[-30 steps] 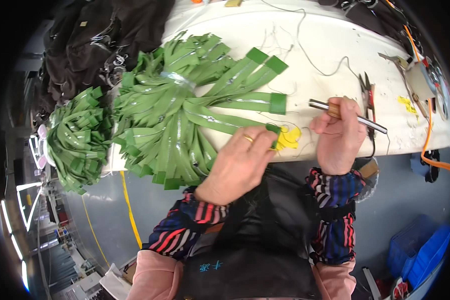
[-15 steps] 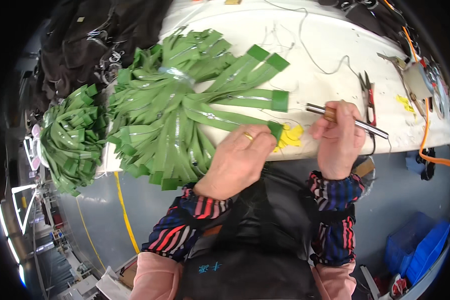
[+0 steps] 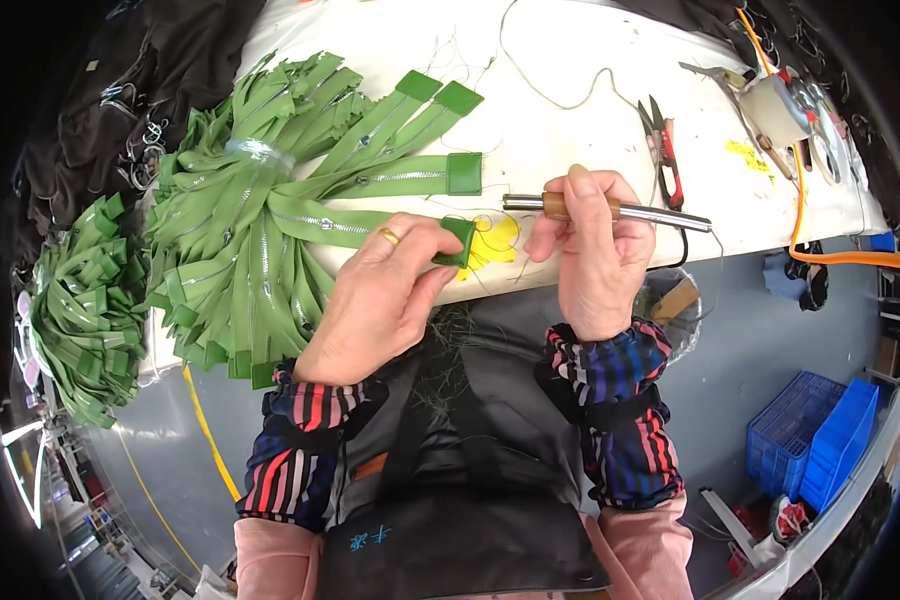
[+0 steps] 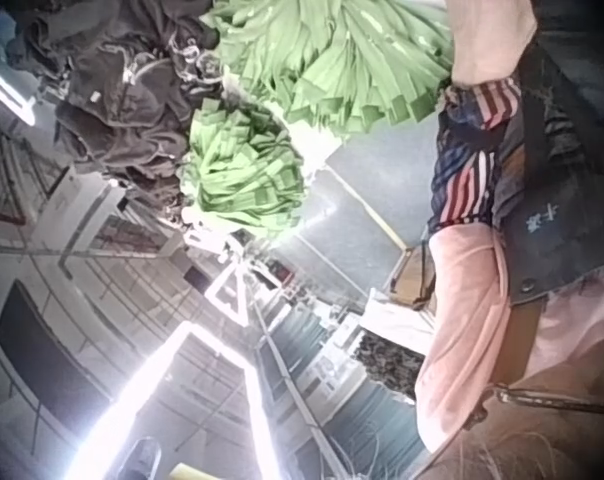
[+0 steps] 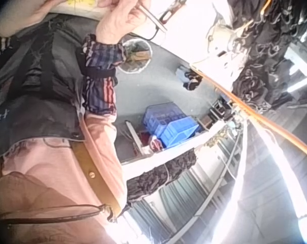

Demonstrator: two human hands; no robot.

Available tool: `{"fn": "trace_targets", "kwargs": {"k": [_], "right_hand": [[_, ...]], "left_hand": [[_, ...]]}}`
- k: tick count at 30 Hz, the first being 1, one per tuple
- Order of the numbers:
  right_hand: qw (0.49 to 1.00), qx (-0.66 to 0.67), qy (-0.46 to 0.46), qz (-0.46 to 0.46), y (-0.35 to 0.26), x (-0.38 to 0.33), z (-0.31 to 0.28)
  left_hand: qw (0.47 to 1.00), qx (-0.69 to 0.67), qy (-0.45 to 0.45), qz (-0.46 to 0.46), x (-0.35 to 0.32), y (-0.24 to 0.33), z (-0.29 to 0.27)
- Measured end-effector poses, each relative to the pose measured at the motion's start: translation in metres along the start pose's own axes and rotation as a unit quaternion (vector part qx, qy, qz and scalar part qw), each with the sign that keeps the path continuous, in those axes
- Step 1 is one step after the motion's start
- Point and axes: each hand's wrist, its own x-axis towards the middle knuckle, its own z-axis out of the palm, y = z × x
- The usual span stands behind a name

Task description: The worker is assembling and joining green material strips using a hand-held sewing or punching tool in a workshop setting.

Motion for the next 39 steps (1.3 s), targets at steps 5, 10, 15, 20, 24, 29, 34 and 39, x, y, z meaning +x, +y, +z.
{"fn": "trace_targets", "kwargs": {"k": [5, 10, 15, 20, 24, 29, 34, 39], "right_hand": [[0.997, -0.065, -0.034, 0.020, -0.002, -0.005, -0.006], [0.986, -0.147, -0.060, 0.054, -0.004, -0.008, -0.002], [0.974, -0.208, -0.078, 0.048, -0.004, -0.009, 0.001], [0.965, -0.236, -0.104, 0.055, -0.004, -0.008, 0.001], [0.965, -0.235, -0.104, 0.053, -0.003, -0.009, 0.002], [0.964, -0.238, -0.107, 0.050, -0.003, -0.009, 0.004], [0.964, -0.242, -0.107, 0.037, -0.001, -0.010, 0.004], [0.961, -0.250, -0.107, 0.040, -0.002, -0.010, 0.005]], "left_hand": [[0.996, 0.057, 0.042, 0.050, -0.001, -0.007, 0.011], [0.998, 0.037, 0.037, 0.036, 0.002, -0.007, 0.010], [0.999, -0.020, 0.022, 0.013, 0.006, -0.010, 0.009], [0.999, -0.028, 0.019, 0.015, 0.005, -0.010, 0.008], [0.999, -0.029, 0.018, 0.027, 0.005, -0.011, 0.008], [0.999, -0.035, 0.012, 0.017, 0.005, -0.011, 0.007], [0.999, -0.038, 0.015, 0.016, 0.004, -0.013, 0.009], [0.999, -0.037, 0.016, 0.019, 0.005, -0.013, 0.009]]}}
